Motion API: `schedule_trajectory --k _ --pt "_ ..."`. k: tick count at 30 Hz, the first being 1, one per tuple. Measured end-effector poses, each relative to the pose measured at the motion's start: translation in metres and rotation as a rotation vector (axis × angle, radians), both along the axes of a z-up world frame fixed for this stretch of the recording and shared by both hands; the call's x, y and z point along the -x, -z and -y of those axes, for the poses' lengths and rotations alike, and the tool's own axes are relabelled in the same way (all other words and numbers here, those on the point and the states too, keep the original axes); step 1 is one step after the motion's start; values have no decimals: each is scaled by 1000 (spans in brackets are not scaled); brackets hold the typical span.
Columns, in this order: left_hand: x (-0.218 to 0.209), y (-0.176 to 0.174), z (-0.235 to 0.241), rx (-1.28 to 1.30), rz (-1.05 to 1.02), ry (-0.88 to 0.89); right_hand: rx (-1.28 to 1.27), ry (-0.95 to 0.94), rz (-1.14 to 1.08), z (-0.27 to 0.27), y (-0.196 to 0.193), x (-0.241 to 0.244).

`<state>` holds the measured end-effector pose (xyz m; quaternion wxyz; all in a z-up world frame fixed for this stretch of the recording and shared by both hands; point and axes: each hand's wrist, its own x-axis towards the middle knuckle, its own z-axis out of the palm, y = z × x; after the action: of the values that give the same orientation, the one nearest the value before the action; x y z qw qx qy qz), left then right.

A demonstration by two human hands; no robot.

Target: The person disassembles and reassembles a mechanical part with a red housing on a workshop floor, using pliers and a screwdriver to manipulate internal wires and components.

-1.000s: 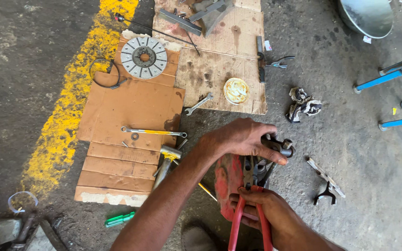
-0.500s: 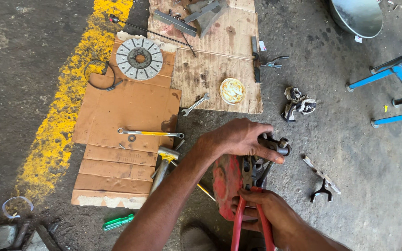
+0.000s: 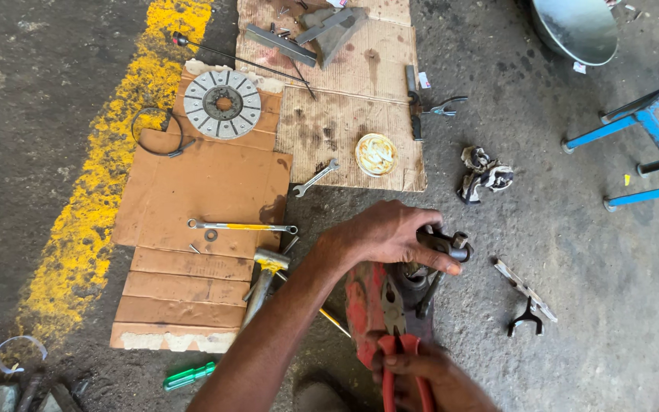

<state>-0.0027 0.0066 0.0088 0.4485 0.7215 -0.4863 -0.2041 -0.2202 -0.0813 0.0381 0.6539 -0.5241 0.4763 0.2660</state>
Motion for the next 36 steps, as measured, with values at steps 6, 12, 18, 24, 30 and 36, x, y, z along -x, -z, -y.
schedule_trajectory --k 6,12,18,24,30,36 --pt "3 -1 -2 -143 -86 39 -216 311 232 -49 44 9" --pt "29 18 -21 279 -22 -56 -413 388 517 -71 67 -3" --pt "28 23 -19 217 -36 -91 -670 478 571 -53 80 9" --pt "13 16 -12 152 28 -44 -951 601 738 -35 134 26" --pt "11 19 -13 76 12 -5 -1090 625 928 -41 189 39" --pt "10 8 -18 41 -80 0 -1102 650 951 -45 197 41"
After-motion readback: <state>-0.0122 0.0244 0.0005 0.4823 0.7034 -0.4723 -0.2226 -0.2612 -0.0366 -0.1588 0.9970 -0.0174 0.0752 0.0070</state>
